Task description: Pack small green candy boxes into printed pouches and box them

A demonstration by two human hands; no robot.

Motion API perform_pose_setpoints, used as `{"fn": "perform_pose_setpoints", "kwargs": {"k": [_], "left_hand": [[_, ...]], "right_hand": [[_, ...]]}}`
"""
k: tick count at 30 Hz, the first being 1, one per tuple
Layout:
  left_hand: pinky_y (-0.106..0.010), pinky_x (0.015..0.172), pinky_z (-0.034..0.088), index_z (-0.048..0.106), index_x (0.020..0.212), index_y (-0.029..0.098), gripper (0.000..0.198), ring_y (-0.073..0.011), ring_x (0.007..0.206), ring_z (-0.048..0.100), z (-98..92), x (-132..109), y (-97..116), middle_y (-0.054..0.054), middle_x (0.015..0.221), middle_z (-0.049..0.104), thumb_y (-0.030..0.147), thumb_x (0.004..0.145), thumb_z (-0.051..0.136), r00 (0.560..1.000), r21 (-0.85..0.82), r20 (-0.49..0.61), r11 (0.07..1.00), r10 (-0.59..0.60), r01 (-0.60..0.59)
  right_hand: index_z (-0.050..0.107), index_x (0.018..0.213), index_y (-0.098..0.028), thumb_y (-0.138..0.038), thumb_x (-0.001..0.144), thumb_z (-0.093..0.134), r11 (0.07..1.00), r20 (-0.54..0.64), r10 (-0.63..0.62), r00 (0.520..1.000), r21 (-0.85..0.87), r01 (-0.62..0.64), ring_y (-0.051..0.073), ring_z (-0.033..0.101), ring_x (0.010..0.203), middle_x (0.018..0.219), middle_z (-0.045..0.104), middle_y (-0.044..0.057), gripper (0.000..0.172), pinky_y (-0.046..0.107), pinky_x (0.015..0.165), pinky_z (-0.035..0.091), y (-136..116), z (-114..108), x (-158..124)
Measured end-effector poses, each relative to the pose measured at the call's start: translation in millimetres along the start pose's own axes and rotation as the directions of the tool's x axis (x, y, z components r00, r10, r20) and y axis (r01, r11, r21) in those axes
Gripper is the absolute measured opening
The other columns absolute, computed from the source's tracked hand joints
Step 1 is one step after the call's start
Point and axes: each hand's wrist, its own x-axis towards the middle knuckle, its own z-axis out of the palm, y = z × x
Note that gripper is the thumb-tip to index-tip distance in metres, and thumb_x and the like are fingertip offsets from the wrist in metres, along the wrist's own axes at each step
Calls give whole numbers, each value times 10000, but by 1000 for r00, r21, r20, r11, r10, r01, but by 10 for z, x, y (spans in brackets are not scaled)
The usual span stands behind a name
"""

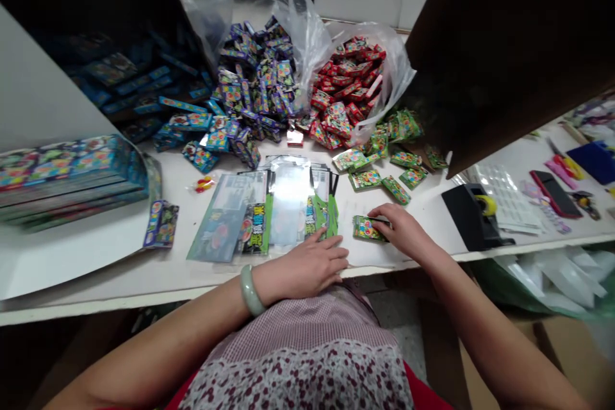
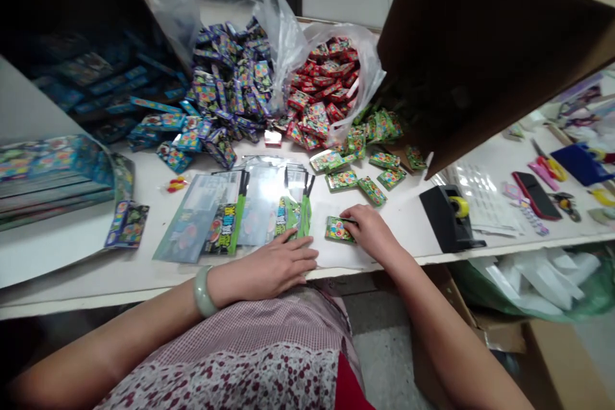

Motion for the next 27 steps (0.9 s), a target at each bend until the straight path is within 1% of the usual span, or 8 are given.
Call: {"fn": "perform_pose_setpoints", "kwargs": {"k": [4,6,7,10,12,15,19,27], "left_hand": [[-465,1102,303,582,1204,228,277,-257,1250,511,-96,-197,-62,-77,1230,646,298,953,489,994,-65,-104,998,-25,18],[-417,1033,393,586,1182,214,265,-224,1137,575,-172,-438,-196,-80,1163,668,294,960,466,936,-101,-294,980,-192,169],[-408,1002,422,583,1174,210,260,-219,1100,588,-209,-595,-279,-83,1139,671,287,957,462,852,-119,-414,947,-320,298],[-479,1026,408,531,1232,180,351,-280,1188,529,-282,-1099,-505,-134,1231,613,304,903,535,470,-166,-622,693,-626,702],[-554,1067,346,477,1287,121,517,-363,1293,430,-274,-1349,-580,-208,1341,523,360,847,605,344,-136,-585,507,-735,851],[-586,1080,307,434,1314,65,662,-428,1343,350,-194,-1487,-571,-277,1410,426,444,811,638,304,-76,-482,385,-821,920],[-546,1077,319,410,1330,105,678,-401,1334,361,-96,-1428,-504,-249,1418,413,463,806,649,313,-80,-467,392,-827,916],[-523,1062,337,428,1311,162,695,-380,1305,370,-63,-1410,-527,-198,1385,423,461,754,714,323,-147,-492,444,-808,884]], "right_hand": [[639,975,-198,-279,882,520,996,-43,-85,995,-10,84,262,608,964,982,675,102,171,427,877,476,-107,27,60],[629,999,-207,-300,903,499,991,-9,-129,992,33,129,250,613,954,988,669,97,187,400,840,492,-246,45,154],[628,996,-211,-305,910,491,985,24,-162,986,55,161,244,618,940,981,669,93,187,389,821,499,-346,68,223],[636,976,-218,-281,916,492,946,146,-319,936,99,307,233,630,926,964,681,84,169,381,820,507,-754,224,511],[640,1005,-214,-246,908,515,908,216,-419,882,95,408,236,628,970,1006,688,87,162,382,859,500,-1070,397,757],[628,1092,-189,-226,897,552,870,265,-480,836,23,492,249,604,1057,1095,680,113,213,381,906,479,-1502,689,1155],[528,1268,-108,-330,864,628,866,252,-431,867,-157,476,293,524,1193,1253,606,186,471,413,990,414,-1890,1000,1551],[536,1254,-91,-312,784,705,838,304,-394,867,-268,475,363,524,1127,1206,587,223,547,479,932,420,-2124,1207,1625]]}}
